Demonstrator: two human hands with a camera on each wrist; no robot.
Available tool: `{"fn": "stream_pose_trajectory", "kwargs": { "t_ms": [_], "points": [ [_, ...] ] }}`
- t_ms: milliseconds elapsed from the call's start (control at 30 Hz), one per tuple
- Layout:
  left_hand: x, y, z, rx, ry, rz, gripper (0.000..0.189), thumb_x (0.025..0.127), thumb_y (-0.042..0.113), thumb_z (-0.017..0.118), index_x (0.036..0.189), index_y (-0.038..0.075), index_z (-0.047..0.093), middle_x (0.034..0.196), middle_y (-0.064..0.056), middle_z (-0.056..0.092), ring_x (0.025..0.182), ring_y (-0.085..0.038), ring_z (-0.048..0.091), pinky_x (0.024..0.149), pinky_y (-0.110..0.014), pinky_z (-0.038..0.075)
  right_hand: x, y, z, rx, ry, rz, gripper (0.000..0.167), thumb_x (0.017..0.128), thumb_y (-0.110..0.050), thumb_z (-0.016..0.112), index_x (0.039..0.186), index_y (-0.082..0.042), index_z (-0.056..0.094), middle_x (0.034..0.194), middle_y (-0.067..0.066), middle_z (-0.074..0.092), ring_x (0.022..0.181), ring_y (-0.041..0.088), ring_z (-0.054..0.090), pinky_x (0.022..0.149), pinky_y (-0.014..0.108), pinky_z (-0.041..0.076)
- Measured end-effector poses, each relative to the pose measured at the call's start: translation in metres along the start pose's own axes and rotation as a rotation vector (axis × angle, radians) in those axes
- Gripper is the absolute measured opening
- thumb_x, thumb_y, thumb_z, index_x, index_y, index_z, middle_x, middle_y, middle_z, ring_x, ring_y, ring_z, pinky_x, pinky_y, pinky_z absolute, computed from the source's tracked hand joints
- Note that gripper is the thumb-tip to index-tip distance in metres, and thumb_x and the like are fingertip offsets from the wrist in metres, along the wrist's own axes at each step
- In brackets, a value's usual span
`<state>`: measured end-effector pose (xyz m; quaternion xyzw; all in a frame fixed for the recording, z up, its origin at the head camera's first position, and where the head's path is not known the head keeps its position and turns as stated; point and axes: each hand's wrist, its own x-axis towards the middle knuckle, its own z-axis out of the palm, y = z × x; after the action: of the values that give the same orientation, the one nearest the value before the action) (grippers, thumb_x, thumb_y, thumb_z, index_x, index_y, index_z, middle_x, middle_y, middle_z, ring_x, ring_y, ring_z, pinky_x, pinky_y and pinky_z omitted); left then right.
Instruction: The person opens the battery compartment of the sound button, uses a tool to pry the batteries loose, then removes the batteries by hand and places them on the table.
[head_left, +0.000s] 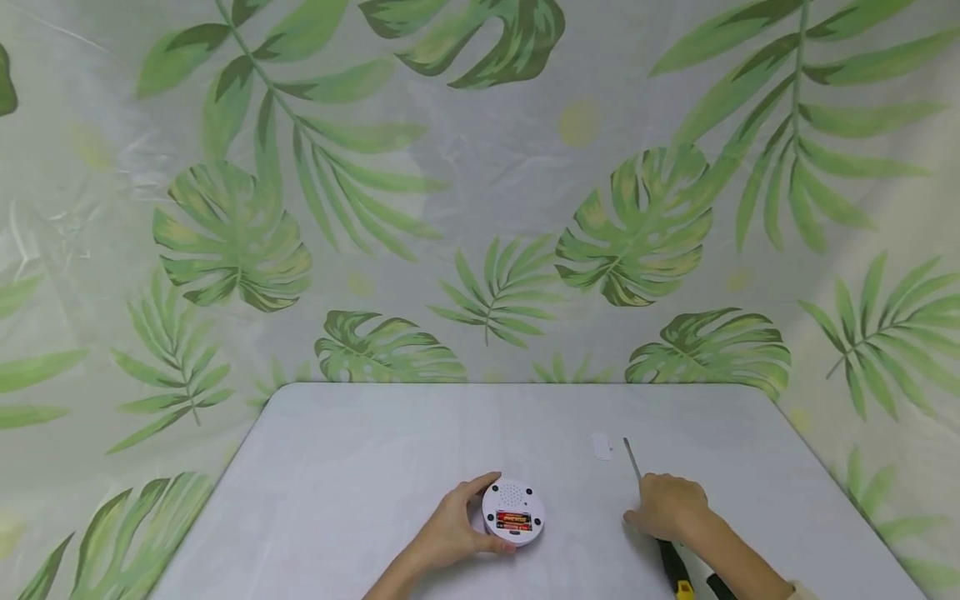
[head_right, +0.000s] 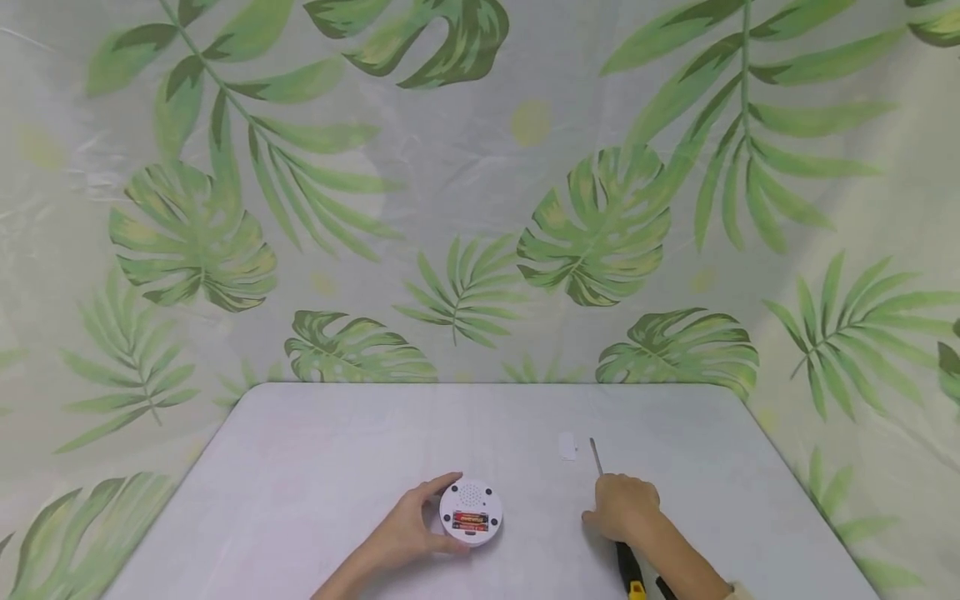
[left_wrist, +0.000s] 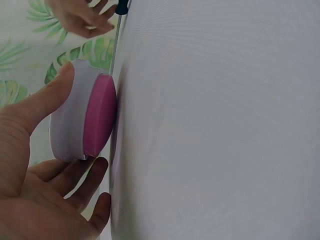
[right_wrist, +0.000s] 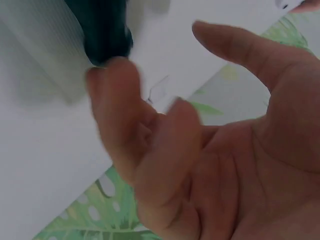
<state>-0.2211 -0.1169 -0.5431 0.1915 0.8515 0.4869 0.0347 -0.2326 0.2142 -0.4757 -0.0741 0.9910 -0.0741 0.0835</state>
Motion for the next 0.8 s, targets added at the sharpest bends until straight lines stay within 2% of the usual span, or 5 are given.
{"fn": "stream_pose_trajectory", "kwargs": {
  "t_ms": [200, 333, 567, 700, 800],
  "points": [
    [0.000, -0.001, -0.001, 0.005, -0.002, -0.013, 0.095, 0.067, 0.034, 0.098, 0.148, 0.011, 0.055, 0.141, -0.008, 0.063, 0.134, -0.032, 0.056, 0.114, -0.056, 0.042, -0.022, 0.008, 0.013, 0.040, -0.045, 0.024, 0.052, 0.085, -0.035, 0.082, 0.095, 0.012, 0.063, 0.068, 0.009, 0.062, 0.060, 0.019, 0.056, 0.055, 0.035, 0.049],
    [0.001, 0.000, -0.001, -0.005, -0.011, -0.017, 0.094, 0.068, 0.034, 0.097, 0.148, 0.011, 0.055, 0.141, -0.006, 0.064, 0.135, -0.032, 0.056, 0.114, -0.055, 0.041, -0.029, 0.010, 0.022, 0.049, -0.006, 0.033, 0.050, 0.084, -0.034, 0.082, 0.092, 0.008, 0.056, 0.067, 0.008, 0.058, 0.057, 0.018, 0.054, 0.052, 0.031, 0.046],
    [0.002, -0.001, -0.002, -0.014, -0.012, -0.012, 0.092, 0.068, 0.032, 0.097, 0.147, 0.011, 0.055, 0.139, -0.003, 0.065, 0.132, -0.027, 0.057, 0.113, -0.047, 0.042, -0.035, 0.015, 0.035, 0.090, 0.069, 0.021, 0.036, 0.081, -0.017, 0.081, 0.087, 0.001, 0.050, 0.058, 0.004, 0.053, 0.046, 0.014, 0.051, 0.045, 0.023, 0.040],
    [0.002, -0.002, -0.002, -0.024, -0.014, -0.003, 0.091, 0.068, 0.030, 0.097, 0.146, 0.011, 0.055, 0.139, -0.003, 0.066, 0.130, -0.026, 0.058, 0.112, -0.045, 0.043, -0.038, 0.024, 0.030, 0.129, 0.081, 0.040, 0.032, 0.083, -0.016, 0.076, 0.089, 0.004, 0.051, 0.061, 0.005, 0.055, 0.049, 0.016, 0.052, 0.046, 0.026, 0.041],
    [0.002, -0.002, -0.002, -0.044, -0.018, -0.010, 0.092, 0.068, 0.029, 0.098, 0.147, 0.010, 0.055, 0.140, -0.003, 0.066, 0.133, -0.028, 0.057, 0.114, -0.049, 0.042, -0.041, 0.033, 0.014, 0.172, 0.089, 0.059, 0.030, 0.089, -0.018, 0.069, 0.092, 0.003, 0.049, 0.064, 0.004, 0.055, 0.054, 0.018, 0.050, 0.050, 0.030, 0.040]
  ]
}}
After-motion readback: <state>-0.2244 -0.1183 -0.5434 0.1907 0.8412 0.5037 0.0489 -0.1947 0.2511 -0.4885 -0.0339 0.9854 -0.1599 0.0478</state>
